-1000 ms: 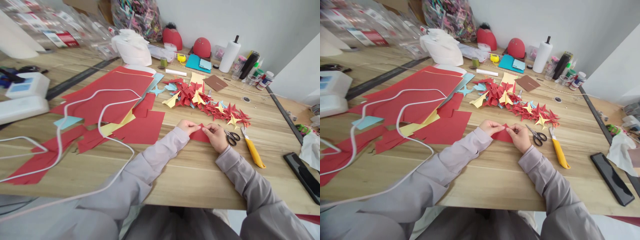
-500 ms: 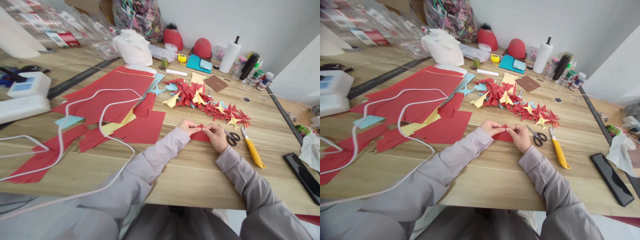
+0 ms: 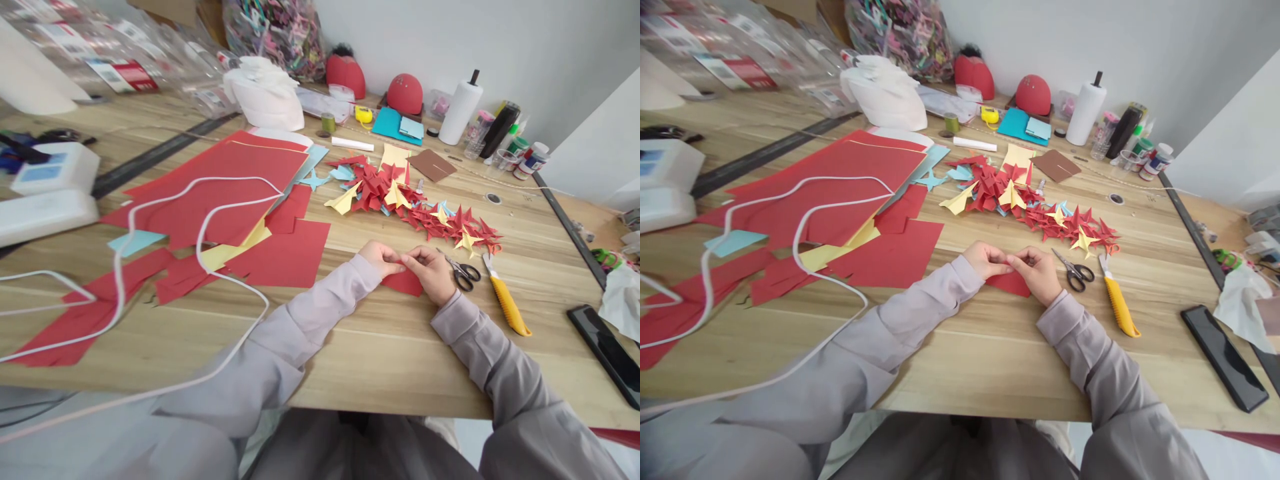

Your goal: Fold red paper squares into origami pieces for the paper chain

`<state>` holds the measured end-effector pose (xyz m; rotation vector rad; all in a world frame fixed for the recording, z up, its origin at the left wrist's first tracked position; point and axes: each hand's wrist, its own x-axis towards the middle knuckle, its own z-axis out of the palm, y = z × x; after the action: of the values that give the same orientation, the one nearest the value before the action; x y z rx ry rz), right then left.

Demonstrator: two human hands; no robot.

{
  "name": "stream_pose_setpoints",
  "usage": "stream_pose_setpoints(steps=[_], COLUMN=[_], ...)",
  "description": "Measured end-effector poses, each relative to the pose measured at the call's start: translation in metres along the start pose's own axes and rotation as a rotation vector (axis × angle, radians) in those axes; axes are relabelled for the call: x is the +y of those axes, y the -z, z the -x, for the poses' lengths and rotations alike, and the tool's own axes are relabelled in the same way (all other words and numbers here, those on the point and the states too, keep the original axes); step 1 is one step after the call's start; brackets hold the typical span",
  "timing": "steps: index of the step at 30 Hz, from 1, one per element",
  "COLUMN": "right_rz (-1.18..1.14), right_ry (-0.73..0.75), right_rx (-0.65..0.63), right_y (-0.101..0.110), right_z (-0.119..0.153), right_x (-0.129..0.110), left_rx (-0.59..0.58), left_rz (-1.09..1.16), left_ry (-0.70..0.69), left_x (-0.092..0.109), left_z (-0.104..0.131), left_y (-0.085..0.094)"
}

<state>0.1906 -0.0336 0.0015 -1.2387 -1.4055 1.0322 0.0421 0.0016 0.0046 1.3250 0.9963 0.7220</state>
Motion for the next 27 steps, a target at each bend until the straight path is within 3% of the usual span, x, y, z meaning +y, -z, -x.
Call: stream_pose_setpoints(steps=[9, 15, 22, 27], right_rz=[0.133, 0.081, -0.012, -0.070], right_ry=[0.095, 0.085, 0.046, 0.008], right_rx=[0.021, 0.005, -0.047, 0.056], right_y=[-0.0038, -0.0014, -0.0011, -0.0011], right_z=[0.0036, 0.0003, -0.0007, -0.0006], right_x=[-0.0007, -0.0010, -0.0025, -0.0008], left_rx=[-0.004, 0.072, -0.002, -0.020], left_rz=[-0.078, -0.012, 0.067, 0.086], left_ry=[0.001, 0.022, 0.017, -0.007], left_x=[0.0010, 0.0024, 0.0036, 0.0049], left_z=[-0.0021, -0.0014, -0.0012, -0.0027], left_y=[-0.0021, -0.0023, -0.0032, -0.0012])
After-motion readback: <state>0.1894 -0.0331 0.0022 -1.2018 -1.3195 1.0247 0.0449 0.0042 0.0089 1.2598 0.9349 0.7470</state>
